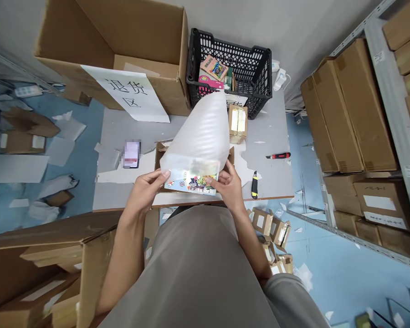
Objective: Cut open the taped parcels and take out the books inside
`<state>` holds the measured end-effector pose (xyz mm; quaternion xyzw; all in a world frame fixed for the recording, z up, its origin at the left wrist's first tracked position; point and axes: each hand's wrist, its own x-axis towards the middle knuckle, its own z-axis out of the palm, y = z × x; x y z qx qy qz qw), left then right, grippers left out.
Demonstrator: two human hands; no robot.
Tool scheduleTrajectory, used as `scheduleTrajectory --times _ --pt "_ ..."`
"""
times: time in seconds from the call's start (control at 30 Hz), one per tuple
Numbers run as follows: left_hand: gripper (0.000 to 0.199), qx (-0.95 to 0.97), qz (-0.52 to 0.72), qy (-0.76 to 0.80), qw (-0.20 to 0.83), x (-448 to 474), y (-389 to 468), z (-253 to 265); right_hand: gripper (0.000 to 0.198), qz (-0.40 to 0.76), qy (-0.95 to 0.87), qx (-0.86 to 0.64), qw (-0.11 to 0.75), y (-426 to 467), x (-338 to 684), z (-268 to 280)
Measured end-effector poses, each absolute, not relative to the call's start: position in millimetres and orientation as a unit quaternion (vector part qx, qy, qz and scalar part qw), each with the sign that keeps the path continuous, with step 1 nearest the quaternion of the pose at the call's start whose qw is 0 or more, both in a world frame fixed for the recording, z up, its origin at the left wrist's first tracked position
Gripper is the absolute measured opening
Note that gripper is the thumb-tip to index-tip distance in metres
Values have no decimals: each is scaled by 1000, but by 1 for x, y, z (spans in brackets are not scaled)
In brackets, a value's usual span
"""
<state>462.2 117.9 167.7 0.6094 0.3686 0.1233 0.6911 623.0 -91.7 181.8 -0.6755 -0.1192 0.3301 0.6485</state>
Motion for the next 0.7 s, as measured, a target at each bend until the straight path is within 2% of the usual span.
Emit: scheduleTrajectory --times 0.07,0.13,0.17,0.27,0.37,0.5,0.7 --pt "54 621 125 345 693 460 122 171 96 318 -121 -694 635 -96 620 179" --pt "69 637 116 312 695 461 126 173 79 311 -125 -713 617 -99 619 175" --pt "70 648 105 297 693 461 129 174 67 310 -127 -719 609 -100 618 172" --pt "41 693 76 283 658 463 137 172 45 308 -124 -728 600 -102 620 166" --pt "38 741 105 295 594 462 146 168 44 301 -116 -734 598 -114 626 170" --pt "34 800 129 317 493 456 154 160 56 266 -88 -749 600 -150 642 195" --pt "16 914 -32 296 276 471 146 148 49 57 -47 -777 626 -179 659 229"
